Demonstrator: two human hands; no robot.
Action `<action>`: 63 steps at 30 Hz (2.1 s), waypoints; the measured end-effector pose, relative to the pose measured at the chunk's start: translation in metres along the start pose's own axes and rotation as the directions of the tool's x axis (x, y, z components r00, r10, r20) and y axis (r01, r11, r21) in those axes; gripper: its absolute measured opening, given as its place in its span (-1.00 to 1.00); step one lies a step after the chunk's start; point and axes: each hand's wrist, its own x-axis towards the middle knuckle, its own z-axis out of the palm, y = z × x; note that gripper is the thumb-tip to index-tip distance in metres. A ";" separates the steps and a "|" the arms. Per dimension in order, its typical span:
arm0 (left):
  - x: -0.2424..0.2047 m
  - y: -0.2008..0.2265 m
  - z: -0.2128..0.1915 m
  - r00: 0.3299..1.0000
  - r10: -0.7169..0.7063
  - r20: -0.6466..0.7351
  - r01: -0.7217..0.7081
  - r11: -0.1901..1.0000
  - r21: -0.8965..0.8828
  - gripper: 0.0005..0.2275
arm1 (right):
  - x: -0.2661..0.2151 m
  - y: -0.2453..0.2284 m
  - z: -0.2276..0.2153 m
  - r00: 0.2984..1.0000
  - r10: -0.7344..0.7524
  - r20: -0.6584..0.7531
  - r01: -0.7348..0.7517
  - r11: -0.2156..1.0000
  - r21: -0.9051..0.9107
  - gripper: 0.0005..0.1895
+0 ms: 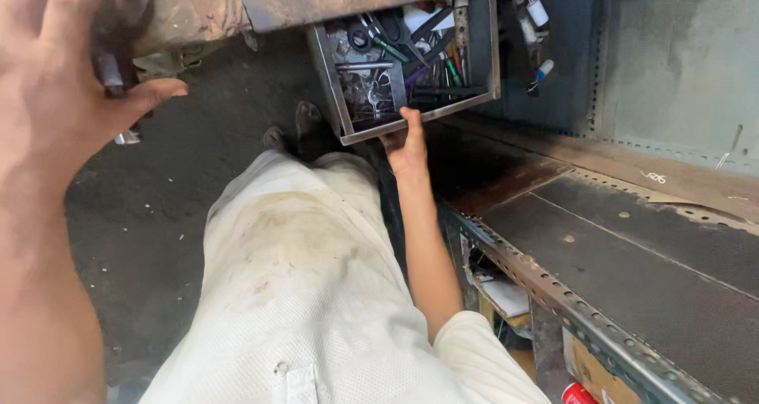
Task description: The person works on a cylindrical electrical component, inserting and adjusting wires and a metal rod. They use a T-handle hex key to tighten a screw on the component while it is held on a workbench.
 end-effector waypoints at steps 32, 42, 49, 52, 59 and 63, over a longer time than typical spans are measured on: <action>-0.015 0.120 0.219 0.742 -0.648 0.170 0.633 0.595 -0.495 -0.50 | 0.133 -0.141 0.106 0.334 -0.088 0.938 0.665 -0.683 -0.301 -0.75; 0.006 0.175 0.153 0.855 -0.461 0.238 0.499 0.609 -0.617 -0.72 | 0.019 -0.176 0.101 0.745 -0.226 0.628 0.515 -0.403 -0.756 -0.59; 0.039 0.193 0.128 0.993 -0.121 0.015 0.107 0.800 -0.590 -0.70 | -0.075 -0.220 0.111 0.664 -0.286 0.691 0.565 -0.413 -0.714 -0.68; 0.063 0.197 0.114 0.993 -0.076 -0.092 0.012 0.829 -0.559 -0.63 | -0.114 -0.253 0.117 0.785 -0.299 0.543 0.593 0.103 -0.799 -0.62; 0.130 0.202 0.069 0.825 0.020 -0.565 -0.224 0.930 -0.293 -0.45 | -0.118 -0.312 0.186 0.528 -0.098 0.844 0.824 0.298 -0.481 -0.63; 0.140 0.194 0.055 0.963 0.048 -0.264 -0.075 0.993 -0.095 -0.83 | -0.112 -0.305 0.223 0.365 0.181 0.913 0.878 0.260 -0.403 -0.64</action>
